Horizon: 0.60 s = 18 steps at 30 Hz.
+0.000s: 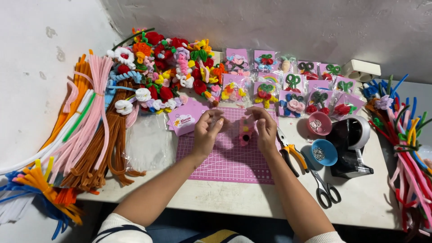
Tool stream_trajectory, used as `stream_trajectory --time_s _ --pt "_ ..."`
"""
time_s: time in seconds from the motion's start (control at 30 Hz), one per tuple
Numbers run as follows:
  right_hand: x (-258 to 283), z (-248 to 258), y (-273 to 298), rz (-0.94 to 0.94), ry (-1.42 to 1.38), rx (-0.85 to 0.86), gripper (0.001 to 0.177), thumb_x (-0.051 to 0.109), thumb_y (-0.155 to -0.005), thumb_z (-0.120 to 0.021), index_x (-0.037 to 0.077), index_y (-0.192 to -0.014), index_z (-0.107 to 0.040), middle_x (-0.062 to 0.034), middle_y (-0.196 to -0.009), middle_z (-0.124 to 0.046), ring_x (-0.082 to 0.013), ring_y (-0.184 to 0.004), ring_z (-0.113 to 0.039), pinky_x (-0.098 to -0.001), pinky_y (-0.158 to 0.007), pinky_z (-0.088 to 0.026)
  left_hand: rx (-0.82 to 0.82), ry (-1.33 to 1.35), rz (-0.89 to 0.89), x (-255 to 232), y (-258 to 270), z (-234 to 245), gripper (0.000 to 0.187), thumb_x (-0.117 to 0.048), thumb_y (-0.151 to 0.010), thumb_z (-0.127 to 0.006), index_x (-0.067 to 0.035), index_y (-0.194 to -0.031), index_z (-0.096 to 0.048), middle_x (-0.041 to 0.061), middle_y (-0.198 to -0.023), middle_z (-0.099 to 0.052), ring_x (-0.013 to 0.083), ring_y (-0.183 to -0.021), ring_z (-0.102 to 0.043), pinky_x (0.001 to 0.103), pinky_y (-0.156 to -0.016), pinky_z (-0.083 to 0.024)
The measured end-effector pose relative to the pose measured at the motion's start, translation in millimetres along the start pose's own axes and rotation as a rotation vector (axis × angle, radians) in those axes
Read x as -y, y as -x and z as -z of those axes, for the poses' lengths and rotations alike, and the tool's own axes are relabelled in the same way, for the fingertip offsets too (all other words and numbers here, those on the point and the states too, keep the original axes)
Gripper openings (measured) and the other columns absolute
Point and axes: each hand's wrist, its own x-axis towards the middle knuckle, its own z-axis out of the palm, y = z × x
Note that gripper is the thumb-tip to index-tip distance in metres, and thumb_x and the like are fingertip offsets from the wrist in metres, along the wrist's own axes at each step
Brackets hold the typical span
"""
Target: The person picks up a small floral craft item made of pipe cleaners and places it into a small plastic bag along with a backing card. They then fold the top of the bag over and secure it using a small white adhesive label before placing the finished package on a work surface.
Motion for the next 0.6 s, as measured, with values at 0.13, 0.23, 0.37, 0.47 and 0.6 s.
stream_trajectory --time_s 0.13,0.23,0.37,0.47,0.6 --pt "10 -9 8 -0.023 -0.119 0.006 0.097 0.086 -0.088 -0.031 0.004 -0.127 -0.066 -0.0129 -0.101 -0.074 -0.0186 -0.082 -0.067 -0.0332 -0.08 -0.051 -0.003 0.046 -0.006 -1 9 -1 0.023 -0.006 -0.097 -0.06 -0.001 -0.119 -0.06 0.018 -0.097 -0.073 0.0264 -0.091 -0.075 0.04 -0.082 -0.064" --pt "29 -16 9 -0.039 -0.207 -0.034 0.06 0.047 -0.093 -0.07 0.001 -0.131 -0.061 -0.0168 -0.095 -0.073 -0.0199 -0.077 -0.067 -0.0349 -0.076 -0.054 0.058 0.09 0.027 -5 12 -2 0.028 -0.011 -0.098 -0.056 0.0 -0.124 -0.055 0.021 -0.102 -0.072 0.0286 -0.097 -0.074 0.041 -0.088 -0.062" --pt "31 -11 8 -0.076 -0.244 -0.125 0.029 0.006 -0.101 -0.061 0.001 -0.129 -0.06 -0.0124 -0.079 -0.07 -0.0139 -0.064 -0.062 -0.0269 -0.064 -0.053 0.193 0.108 0.031 -7 12 4 0.044 -0.034 -0.1 -0.048 -0.001 -0.127 -0.057 0.02 -0.101 -0.073 0.0274 -0.096 -0.074 0.043 -0.085 -0.062" --pt "12 -1 6 -0.086 -0.332 -0.059 0.037 0.004 -0.101 -0.058 0.001 -0.138 -0.053 -0.0126 -0.075 -0.067 -0.0162 -0.064 -0.063 -0.0273 -0.062 -0.053 0.204 0.079 -0.014 -7 6 12 0.049 -0.039 -0.102 -0.041 0.001 -0.124 -0.059 0.021 -0.096 -0.073 0.0294 -0.091 -0.075 0.042 -0.082 -0.063" --pt "0 3 4 -0.166 -0.383 0.067 0.036 0.003 -0.101 -0.054 0.002 -0.137 -0.056 -0.0097 -0.067 -0.062 -0.015 -0.058 -0.062 -0.0248 -0.057 -0.051 0.276 0.13 0.019 -19 -10 23 0.057 -0.049 -0.099 -0.044 -0.001 -0.126 -0.059 0.019 -0.096 -0.073 0.0261 -0.086 -0.075 0.039 -0.076 -0.064"
